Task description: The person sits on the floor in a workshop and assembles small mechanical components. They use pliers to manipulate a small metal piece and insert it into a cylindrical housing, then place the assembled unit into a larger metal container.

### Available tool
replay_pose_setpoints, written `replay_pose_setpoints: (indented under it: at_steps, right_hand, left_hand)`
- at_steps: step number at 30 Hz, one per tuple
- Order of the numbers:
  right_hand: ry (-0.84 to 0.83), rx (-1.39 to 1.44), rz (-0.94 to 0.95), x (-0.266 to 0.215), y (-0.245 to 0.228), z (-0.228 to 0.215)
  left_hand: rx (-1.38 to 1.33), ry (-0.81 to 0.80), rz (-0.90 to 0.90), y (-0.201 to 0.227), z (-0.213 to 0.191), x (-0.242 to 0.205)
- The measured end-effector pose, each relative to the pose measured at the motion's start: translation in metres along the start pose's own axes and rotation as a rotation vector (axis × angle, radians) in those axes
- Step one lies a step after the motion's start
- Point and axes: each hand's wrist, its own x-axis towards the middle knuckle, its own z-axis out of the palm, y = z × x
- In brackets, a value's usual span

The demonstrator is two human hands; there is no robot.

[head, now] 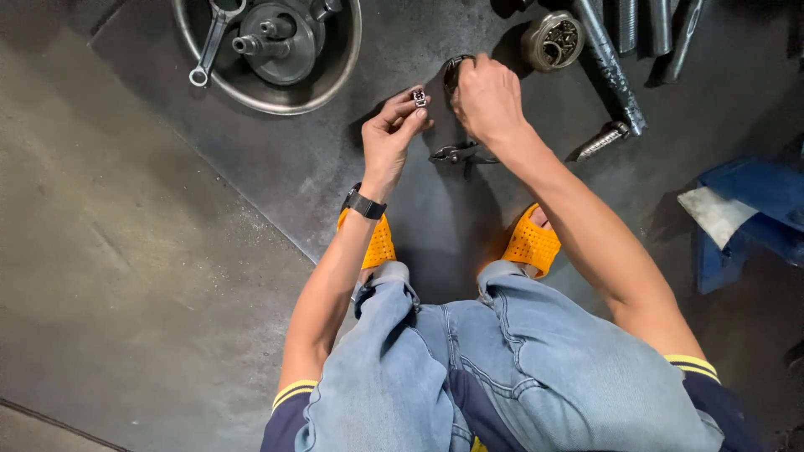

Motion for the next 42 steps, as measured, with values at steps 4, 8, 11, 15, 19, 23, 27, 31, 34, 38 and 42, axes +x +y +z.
replay_pose_setpoints:
  at_steps: [4,8,11,15,19,23,27,31,34,38,42]
  right_hand:
    - [-0.07,0.034,-0.025,0.004,0.009,0.002]
    - [-0.102,0.321,0.163,0.001,0.003,-0.032]
    - [0.012,0.824,0.218,-0.007,-0.008,-0.06]
    - [-0.11,1.201,0.219,-0.01,-0.019,-0.071]
    - [-0.172,1.206,0.266,-0.009,-0.026,-0.074]
    - [-0.163,1.2,0.289,-0.012,-0.023,-0.066]
    - [-0.141,1.236,0.392,-0.022,-0.016,-0.065]
    - [-0.208,0.335,0.0,-0.052,-0.013,-0.062]
    - [-0.371,-0.135,-0.141,-0.082,-0.008,-0.036]
    - [-0.5,0.494,0.129,-0.094,0.005,-0.037]
    - [-0.419,0.702,0.292,-0.081,0.002,-0.077]
  left_hand:
    - [0.076,0.017,0.003,0.001,0.001,-0.001]
    - [0.136,0.026,0.029,0.0,0.0,-0.002]
    - [0.18,-0.001,0.03,-0.002,0.001,-0.001]
    - [0.243,-0.023,0.082,-0.002,0.003,-0.002]
    - [0.295,-0.072,0.152,0.004,0.006,-0.006]
    - [0.419,-0.115,0.17,0.01,0.01,-0.007]
    - [0.319,-0.135,0.118,0.001,0.009,-0.004]
    - [0.17,-0.104,0.081,-0.01,0.004,-0.001]
    - [0.054,-0.105,0.029,-0.005,0.006,-0.002]
    - [-0.025,-0.068,-0.016,0.003,0.011,-0.004]
    - [-0.007,-0.037,0.006,0.005,0.014,-0.003]
